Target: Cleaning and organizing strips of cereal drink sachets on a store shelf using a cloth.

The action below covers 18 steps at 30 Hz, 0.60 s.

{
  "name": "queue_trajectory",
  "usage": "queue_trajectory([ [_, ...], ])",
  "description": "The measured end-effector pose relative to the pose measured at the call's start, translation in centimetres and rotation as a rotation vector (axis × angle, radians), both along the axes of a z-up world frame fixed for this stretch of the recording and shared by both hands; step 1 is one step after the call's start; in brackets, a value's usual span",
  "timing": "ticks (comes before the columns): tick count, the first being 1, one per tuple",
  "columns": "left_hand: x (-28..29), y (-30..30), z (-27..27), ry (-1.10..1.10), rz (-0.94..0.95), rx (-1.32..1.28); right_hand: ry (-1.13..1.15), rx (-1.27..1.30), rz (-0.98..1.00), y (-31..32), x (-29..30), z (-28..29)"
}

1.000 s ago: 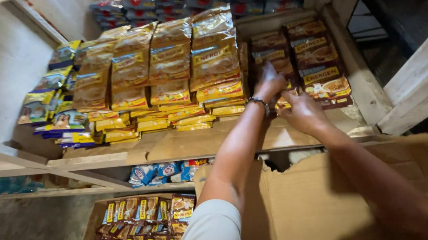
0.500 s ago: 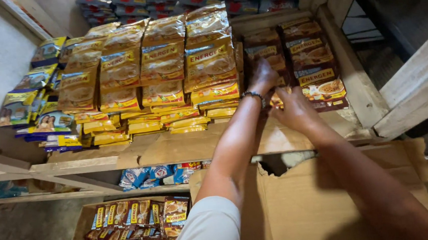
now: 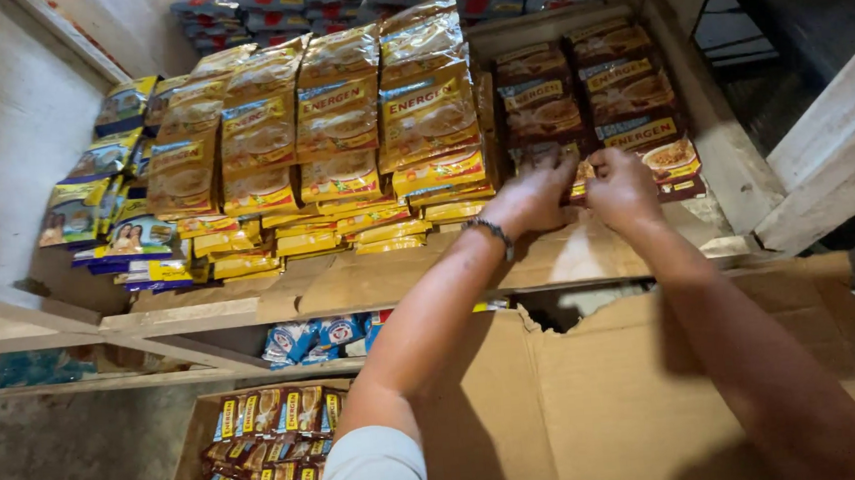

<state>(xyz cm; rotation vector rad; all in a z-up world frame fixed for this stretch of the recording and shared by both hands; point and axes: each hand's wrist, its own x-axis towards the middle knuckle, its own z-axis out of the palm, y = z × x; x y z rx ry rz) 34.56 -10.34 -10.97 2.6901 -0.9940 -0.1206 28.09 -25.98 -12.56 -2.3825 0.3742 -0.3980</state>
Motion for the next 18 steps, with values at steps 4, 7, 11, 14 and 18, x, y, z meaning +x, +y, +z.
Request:
queue_trajectory([
  [4, -2.4, 2.0, 0.6, -0.317, -0.094, 0.041, 0.146, -0.249, 0.107, 1.1, 0.7, 0.6],
  [7, -2.4, 1.6, 0.0, -0.381, -0.086, 0.032, 0.077, -0.254, 0.186, 2.7, -1.6, 3.2],
  [11, -1.9, 1.3, -0.7, -0.429, -0.057, 0.063, 0.034, -0.228, 0.221, 3.4, -2.2, 4.3],
  [14, -2.0, 1.7, -0.5, -0.396, -0.05, 0.068, 0.061, -0.257, 0.223, 3.2, -1.9, 3.8],
  [18, -1.3, 1.4, -0.8, -0.124, -0.082, 0.029, 0.071, -0.283, 0.233, 3.2, -2.2, 4.1],
])
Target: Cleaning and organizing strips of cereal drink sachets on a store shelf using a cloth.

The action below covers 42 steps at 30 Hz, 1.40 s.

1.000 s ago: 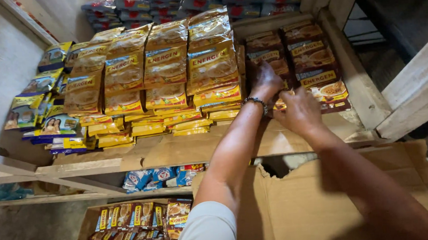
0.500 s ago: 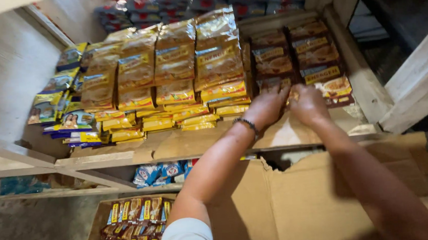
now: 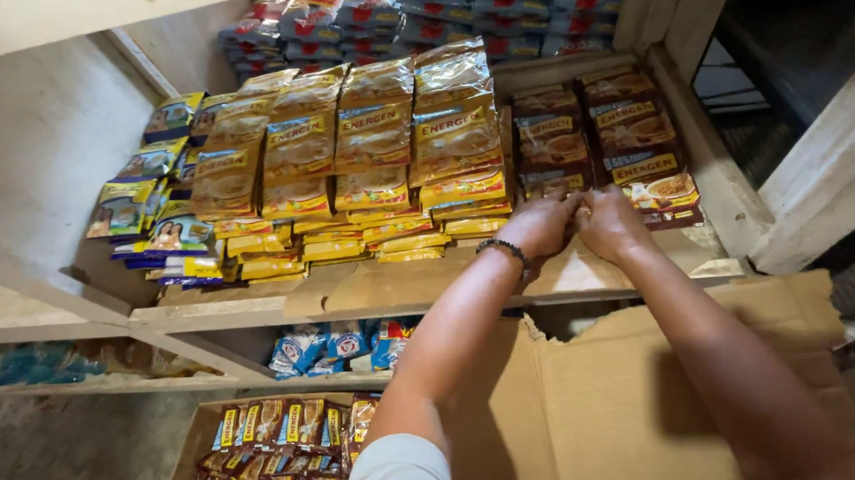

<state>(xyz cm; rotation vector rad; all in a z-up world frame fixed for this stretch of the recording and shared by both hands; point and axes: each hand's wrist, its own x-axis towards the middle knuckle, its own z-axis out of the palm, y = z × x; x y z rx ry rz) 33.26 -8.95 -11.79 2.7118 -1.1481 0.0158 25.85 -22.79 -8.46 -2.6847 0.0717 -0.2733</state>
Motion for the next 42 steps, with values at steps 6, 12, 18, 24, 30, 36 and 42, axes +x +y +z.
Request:
queue_trajectory([
  [6, -11.3, 3.9, 7.6, -0.116, 0.002, -0.123, -0.019, 0.035, 0.034, -1.1, -2.0, 1.4],
  [12, -29.8, 13.8, 11.5, -0.177, -0.11, -0.498, -0.321, -0.022, 0.25, 3.3, -15.7, 7.0],
  [18, -40.5, 19.2, 9.5, 0.016, -0.095, -0.514, -0.263, 0.311, 0.84, 10.6, -32.4, 3.4],
  [24, -44.5, 21.1, 6.7, 0.191, -0.016, -0.462, 0.147, 0.237, 0.795, 11.4, -42.0, -0.7],
  [30, -45.6, 21.2, 7.5, 0.162, 0.02, -0.541, 0.386, 0.126, 0.941, 7.5, -43.0, -3.2],
  [36, -45.3, 20.9, 6.5, 0.146, 0.01, -0.508, 0.398, 0.367, 0.684, 7.5, -43.7, -2.6],
  [42, -44.9, 21.4, 4.9, 0.134, 0.009, -0.595, -0.095, -0.025, 0.353, 9.5, -40.7, 5.9],
])
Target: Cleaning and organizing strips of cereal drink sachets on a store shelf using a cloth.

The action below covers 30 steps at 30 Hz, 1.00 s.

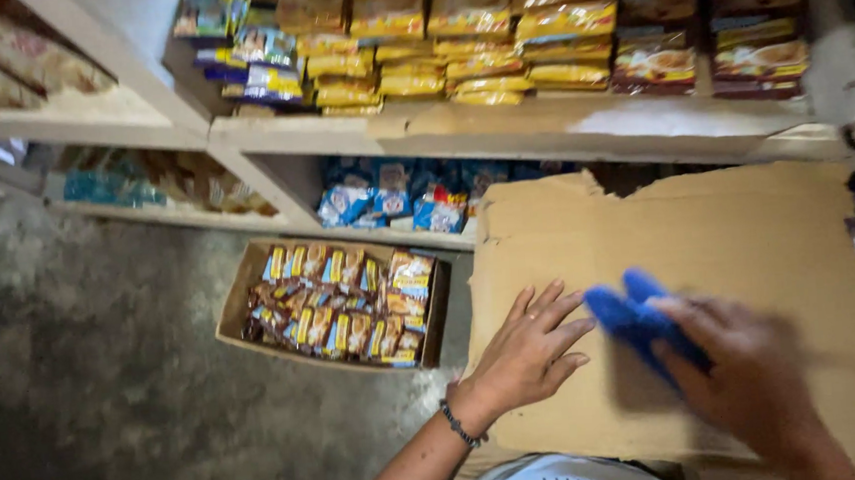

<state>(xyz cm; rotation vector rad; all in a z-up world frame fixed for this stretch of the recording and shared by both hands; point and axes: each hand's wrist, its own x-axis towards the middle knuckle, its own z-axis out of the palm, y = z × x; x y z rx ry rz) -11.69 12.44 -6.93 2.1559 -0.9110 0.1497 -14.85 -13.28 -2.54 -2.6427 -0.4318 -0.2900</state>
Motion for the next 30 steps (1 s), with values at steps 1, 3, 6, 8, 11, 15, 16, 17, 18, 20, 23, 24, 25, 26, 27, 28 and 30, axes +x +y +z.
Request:
queue_trajectory([
  [1, -0.1, 0.2, 0.0, -0.009, 0.0, -0.003, -0.217, -0.146, -0.015, 0.9, 0.8, 2.0],
  [3, 0.3, 0.5, 0.6, 0.007, 0.0, -0.063, -0.145, -0.211, 0.03, 1.2, 1.9, 0.0],
  [6, 0.4, 1.7, -0.6, 0.007, -0.035, -0.265, -0.06, -0.228, 0.141, 1.4, 2.7, -4.7],
  [8, 0.7, 3.1, -1.1, 0.003, -0.05, -0.418, -0.021, -0.188, 0.22, 1.3, 3.1, -6.6],
  [11, 0.9, 6.0, -3.4, -0.005, 0.091, -0.57, -0.133, -0.489, 0.1, 1.4, 2.6, -6.5],
  [15, 3.0, 12.4, -9.6, 0.223, 0.588, -0.642, -0.054, -0.384, 0.185, 3.2, 3.0, -3.3],
  [16, 3.4, 14.2, -11.3, 0.391, 0.786, -0.654, -0.024, -0.38, 0.161, 3.3, 2.9, -3.3],
  [17, 4.2, 16.4, -15.3, 0.398, 0.793, -0.657, -0.017, -0.384, 0.168, 3.4, 3.1, -3.2],
  [18, 4.9, 18.5, -19.3, 0.544, 0.911, -0.623, 0.026, -0.319, 0.181, 3.5, 3.2, -3.2],
  [20, 4.6, 23.0, -29.2, 0.697, 1.036, -0.584, 0.075, -0.254, 0.203, 3.3, 3.1, -4.5],
  [23, 3.2, 26.3, -42.5, 0.655, 1.048, -0.935, 0.15, -0.062, 0.122, 1.1, 2.2, -8.5],
  [24, 2.3, 27.0, -44.7, 0.722, 1.195, -0.564, 0.168, -0.05, 0.125, 0.1, 2.1, -9.7],
  [25, 1.8, 27.6, -46.9, 0.77, 1.306, -0.181, 0.182, -0.036, 0.126, -1.0, 2.2, -11.0],
  [26, 1.3, 27.2, -47.5, 0.782, 1.306, -0.179, 0.192, -0.041, 0.127, -0.7, 2.3, -11.0],
  [27, 0.9, 26.8, -48.3, 0.813, 1.292, -0.201, 0.237, 0.024, 0.135, -0.4, 2.4, -11.0],
  [28, 0.4, 26.4, -49.0, 0.843, 1.278, -0.222, 0.282, 0.09, 0.142, -0.2, 2.4, -11.0],
  [30, 0.2, 25.3, -50.4, 0.785, 1.25, -0.161, 0.297, 0.047, 0.068, -1.1, 1.6, -12.4],
])
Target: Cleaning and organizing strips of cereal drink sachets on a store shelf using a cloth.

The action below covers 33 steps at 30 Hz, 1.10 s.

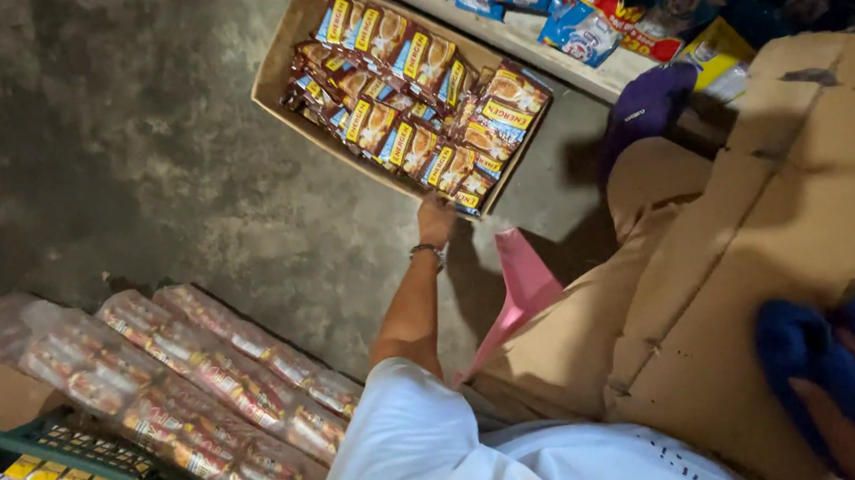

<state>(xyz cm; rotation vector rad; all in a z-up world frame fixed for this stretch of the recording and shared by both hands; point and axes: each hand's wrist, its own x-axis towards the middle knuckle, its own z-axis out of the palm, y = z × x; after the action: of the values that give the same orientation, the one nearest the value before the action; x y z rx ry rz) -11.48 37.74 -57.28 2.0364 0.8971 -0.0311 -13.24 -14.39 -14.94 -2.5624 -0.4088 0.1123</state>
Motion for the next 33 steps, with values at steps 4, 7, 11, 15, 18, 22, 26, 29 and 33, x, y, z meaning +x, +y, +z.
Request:
queue_trajectory([
  [4, 1.9, -2.2, 1.4, -0.072, -0.183, 0.03, -0.032, 0.001, -0.119, -0.6, -1.5, -1.5],
  [7, 5.7, -3.5, 4.7, 0.25, -0.137, -0.099, 0.065, 0.03, -0.159, -0.9, -1.2, -1.9],
  [11, 7.2, -3.2, 3.3, 0.182, -0.146, 0.214, 0.048, -0.048, -0.117, -2.7, -1.5, -3.3],
  [15, 7.5, -2.0, 3.6, 0.658, -0.537, 0.231, -0.016, 0.009, -0.11, -2.2, -1.8, -2.9],
  [18, 7.8, -0.3, 4.3, 0.805, -0.584, 0.283, 0.128, -0.041, -0.19, -3.6, -1.1, -3.7],
  [22, 8.9, 1.4, 5.9, 0.781, -0.378, 0.253, 0.231, -0.067, -0.19, -6.5, -1.1, -5.8],
  [26, 8.5, 0.8, 2.7, 0.56, -0.378, 0.42, 0.079, -0.077, -0.17, -6.5, -2.1, -6.5],
  [29, 6.9, -1.1, 2.8, 0.513, -0.546, 0.665, 0.178, 0.178, -0.154, -5.7, -1.4, -6.2],
  [33, 3.7, -2.8, 8.7, 0.062, -0.446, 0.472, 0.122, 0.01, -0.124, -3.6, -1.1, -4.2],
])
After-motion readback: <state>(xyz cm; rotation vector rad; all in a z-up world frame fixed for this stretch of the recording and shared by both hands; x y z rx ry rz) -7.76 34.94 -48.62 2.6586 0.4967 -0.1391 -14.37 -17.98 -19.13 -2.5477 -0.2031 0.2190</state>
